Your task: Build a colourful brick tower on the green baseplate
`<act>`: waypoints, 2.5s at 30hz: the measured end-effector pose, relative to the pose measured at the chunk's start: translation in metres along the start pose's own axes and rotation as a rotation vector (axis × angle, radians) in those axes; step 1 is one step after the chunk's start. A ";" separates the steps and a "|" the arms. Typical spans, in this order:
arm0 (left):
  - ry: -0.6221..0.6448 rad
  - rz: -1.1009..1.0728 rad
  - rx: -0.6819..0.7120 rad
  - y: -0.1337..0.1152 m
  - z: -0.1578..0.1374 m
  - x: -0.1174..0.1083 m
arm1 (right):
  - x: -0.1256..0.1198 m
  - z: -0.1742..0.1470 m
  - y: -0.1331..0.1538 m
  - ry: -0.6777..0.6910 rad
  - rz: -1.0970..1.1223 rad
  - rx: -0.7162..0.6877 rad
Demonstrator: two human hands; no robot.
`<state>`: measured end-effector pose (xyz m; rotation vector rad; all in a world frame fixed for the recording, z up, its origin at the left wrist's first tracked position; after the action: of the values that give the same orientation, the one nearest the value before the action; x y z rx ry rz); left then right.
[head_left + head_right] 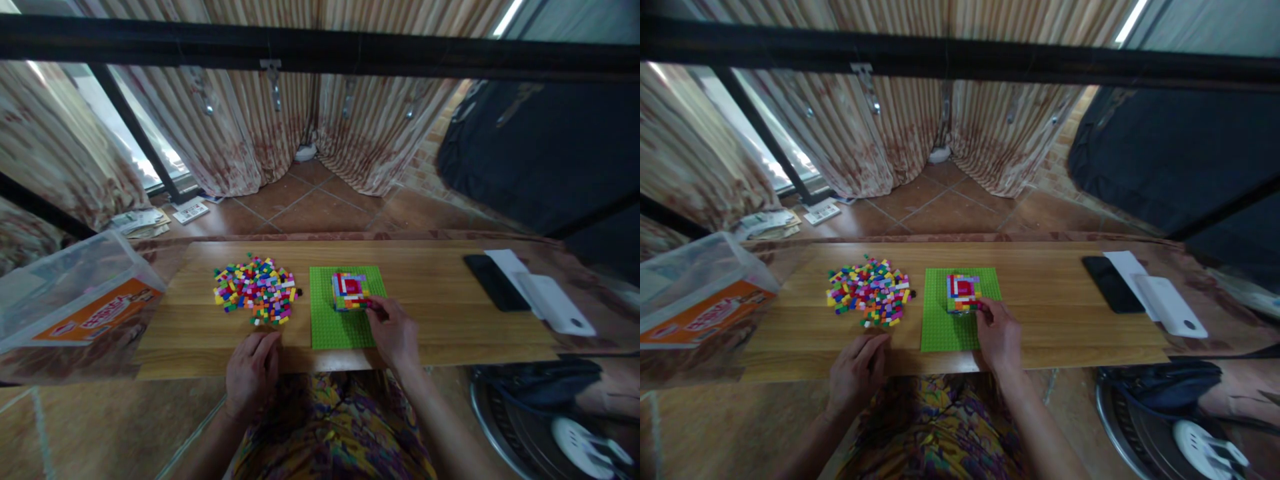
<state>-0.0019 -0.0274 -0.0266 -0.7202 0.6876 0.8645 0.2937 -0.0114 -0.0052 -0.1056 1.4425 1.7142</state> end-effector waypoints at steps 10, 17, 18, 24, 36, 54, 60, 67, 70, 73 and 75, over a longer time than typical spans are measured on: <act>0.012 -0.021 -0.025 -0.002 0.002 -0.002 | -0.004 -0.001 -0.006 0.022 0.049 0.100; 0.006 -0.022 -0.004 -0.002 0.002 -0.002 | -0.006 0.000 -0.004 0.006 0.021 0.096; 0.009 -0.021 -0.004 -0.002 0.002 -0.002 | -0.006 0.000 -0.004 0.010 0.017 0.086; 0.018 -0.018 -0.013 -0.002 0.000 -0.001 | -0.005 0.000 -0.002 0.029 0.012 0.035; 0.014 -0.010 -0.012 -0.002 0.000 -0.001 | -0.005 -0.004 0.002 -0.020 0.022 -0.080; 0.027 -0.028 -0.029 -0.004 0.000 0.000 | -0.007 -0.008 0.016 -0.070 -0.077 -0.267; 0.039 -0.041 -0.046 -0.003 -0.002 0.002 | 0.028 -0.036 0.060 0.121 0.064 -0.380; 0.053 -0.053 -0.053 -0.006 -0.001 -0.001 | 0.086 -0.050 0.090 0.426 0.034 -0.468; 0.054 -0.046 -0.067 -0.006 -0.001 -0.001 | 0.101 -0.047 0.098 0.495 -0.031 -0.474; 0.055 -0.046 -0.071 -0.007 0.000 -0.002 | 0.108 -0.046 0.102 0.529 -0.108 -0.496; 0.056 -0.045 -0.072 -0.008 0.001 -0.002 | 0.108 -0.046 0.102 0.539 -0.144 -0.515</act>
<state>0.0039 -0.0317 -0.0222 -0.8248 0.6906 0.8337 0.1405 0.0145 -0.0025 -0.9887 1.2723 1.9844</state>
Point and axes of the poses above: each hand's wrist, its own z-axis towards the middle knuckle, its own x-axis out of the palm, y = z × x, the point moved 4 cm from there along z, towards the middle knuckle, and after that the axes turned 6 degrees about -y, right-handed, at the moved point
